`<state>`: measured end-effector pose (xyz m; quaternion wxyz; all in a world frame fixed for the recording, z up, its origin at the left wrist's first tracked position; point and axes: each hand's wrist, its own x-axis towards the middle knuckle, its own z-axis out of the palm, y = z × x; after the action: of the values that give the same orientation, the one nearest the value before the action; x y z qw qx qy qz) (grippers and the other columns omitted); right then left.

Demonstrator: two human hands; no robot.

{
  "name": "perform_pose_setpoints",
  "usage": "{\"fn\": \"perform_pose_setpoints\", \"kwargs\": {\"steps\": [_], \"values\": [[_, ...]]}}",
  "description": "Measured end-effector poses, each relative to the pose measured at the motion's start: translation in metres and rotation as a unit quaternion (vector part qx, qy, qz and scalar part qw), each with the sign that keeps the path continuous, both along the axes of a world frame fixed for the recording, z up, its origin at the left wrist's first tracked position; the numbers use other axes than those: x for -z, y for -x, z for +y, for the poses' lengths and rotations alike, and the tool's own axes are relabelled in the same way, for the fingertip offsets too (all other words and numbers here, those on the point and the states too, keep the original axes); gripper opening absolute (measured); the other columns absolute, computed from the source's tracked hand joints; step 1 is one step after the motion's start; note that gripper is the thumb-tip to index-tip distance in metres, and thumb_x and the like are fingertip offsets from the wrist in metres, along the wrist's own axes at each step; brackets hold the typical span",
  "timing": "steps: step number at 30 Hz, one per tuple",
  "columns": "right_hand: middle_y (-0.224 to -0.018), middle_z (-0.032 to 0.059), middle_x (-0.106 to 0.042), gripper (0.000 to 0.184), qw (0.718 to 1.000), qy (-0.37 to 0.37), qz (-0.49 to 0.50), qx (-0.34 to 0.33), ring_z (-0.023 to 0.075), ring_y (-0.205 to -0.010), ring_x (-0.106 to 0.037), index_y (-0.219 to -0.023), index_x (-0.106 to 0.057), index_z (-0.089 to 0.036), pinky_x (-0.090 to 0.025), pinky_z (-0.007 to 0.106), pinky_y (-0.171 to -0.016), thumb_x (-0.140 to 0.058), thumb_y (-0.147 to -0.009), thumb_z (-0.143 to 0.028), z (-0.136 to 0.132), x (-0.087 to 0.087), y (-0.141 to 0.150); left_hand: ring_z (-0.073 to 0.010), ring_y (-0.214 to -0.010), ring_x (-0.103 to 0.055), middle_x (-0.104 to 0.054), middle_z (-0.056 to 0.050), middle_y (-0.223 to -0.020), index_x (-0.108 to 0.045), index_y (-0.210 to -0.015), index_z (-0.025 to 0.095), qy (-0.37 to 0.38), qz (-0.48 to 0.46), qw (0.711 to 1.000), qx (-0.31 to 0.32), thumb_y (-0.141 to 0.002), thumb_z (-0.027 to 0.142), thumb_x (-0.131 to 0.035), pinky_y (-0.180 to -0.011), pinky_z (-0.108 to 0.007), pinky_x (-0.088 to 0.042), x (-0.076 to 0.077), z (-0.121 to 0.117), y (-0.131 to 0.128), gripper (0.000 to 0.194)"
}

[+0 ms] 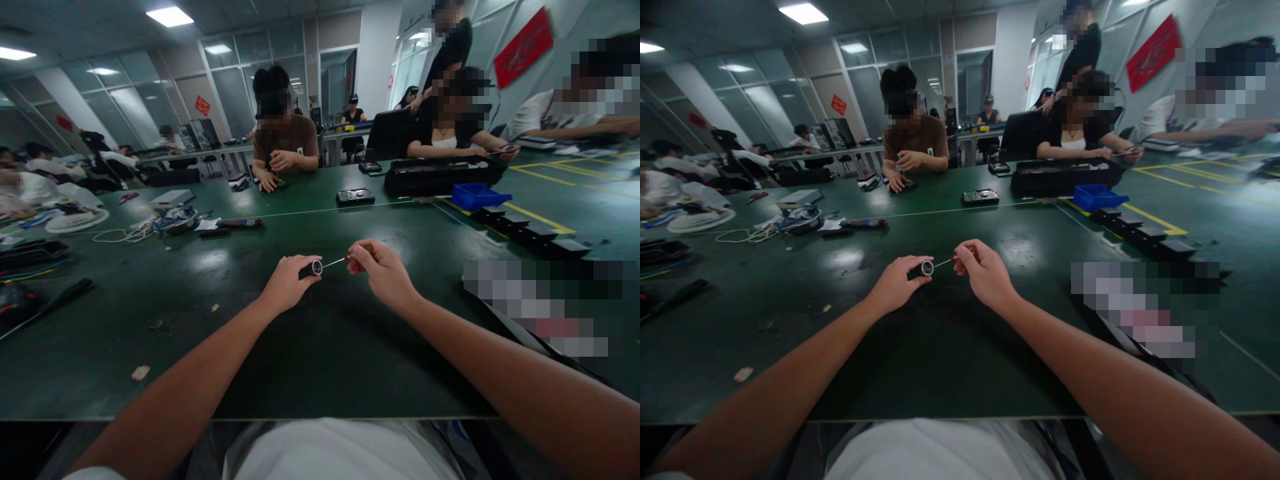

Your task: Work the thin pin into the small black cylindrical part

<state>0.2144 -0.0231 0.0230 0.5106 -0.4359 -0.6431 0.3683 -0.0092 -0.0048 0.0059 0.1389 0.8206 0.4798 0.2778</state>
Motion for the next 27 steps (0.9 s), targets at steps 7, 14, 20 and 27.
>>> {"fn": "perform_pose_setpoints", "kwargs": {"steps": [7, 14, 20, 27], "values": [[-0.076, 0.0023, -0.067, 0.023, 0.997, -0.024, -0.072, 0.017, 0.0178, -0.071, -0.065, -0.096, -0.061, -0.02, -0.051, 0.034, -0.07, -0.049, -0.096, -0.039, -0.0025, 0.0004, 0.0003, -0.0237, -0.115, -0.059, -0.068, -0.004, -0.124, -0.064, -0.126, 0.027, 0.002, 0.0, 1.0, -0.005, -0.086, 0.024, -0.071, -0.106, -0.046, -0.04, -0.0011, -0.0004, -0.001, 0.04], [-0.076, 0.0016, -0.068, 0.021, 0.995, -0.043, -0.083, 0.02, 0.0181, -0.072, -0.066, -0.096, -0.061, -0.021, -0.051, 0.034, -0.069, -0.049, -0.097, -0.038, -0.0013, 0.0029, 0.001, -0.0231, -0.115, -0.059, -0.068, -0.003, -0.123, -0.065, -0.125, 0.027, -0.001, -0.001, 1.0, -0.006, -0.085, 0.022, -0.072, -0.104, -0.044, -0.041, -0.0013, 0.0005, -0.0006, 0.04], [-0.078, 0.0025, -0.069, 0.023, 0.997, -0.04, -0.057, 0.033, 0.0181, -0.073, -0.067, -0.097, -0.062, -0.02, -0.052, 0.034, -0.071, -0.049, -0.097, -0.04, -0.0016, 0.003, 0.0009, -0.0237, -0.113, -0.06, -0.068, -0.003, -0.122, -0.064, -0.127, 0.028, 0.005, -0.002, 1.0, -0.006, -0.086, 0.025, -0.072, -0.102, -0.043, -0.042, 0.0006, 0.0016, 0.0002, 0.042], [-0.074, 0.0023, -0.071, 0.027, 0.995, -0.031, -0.082, 0.038, 0.017, -0.069, -0.067, -0.097, -0.066, -0.019, -0.05, 0.031, -0.066, -0.052, -0.096, -0.042, -0.003, -0.002, 0.0002, -0.0244, -0.111, -0.06, -0.069, -0.003, -0.12, -0.064, -0.127, 0.028, 0.011, 0.005, 1.0, -0.009, -0.086, 0.025, -0.072, -0.1, -0.044, -0.042, -0.0011, -0.0003, -0.0015, 0.041]]}}
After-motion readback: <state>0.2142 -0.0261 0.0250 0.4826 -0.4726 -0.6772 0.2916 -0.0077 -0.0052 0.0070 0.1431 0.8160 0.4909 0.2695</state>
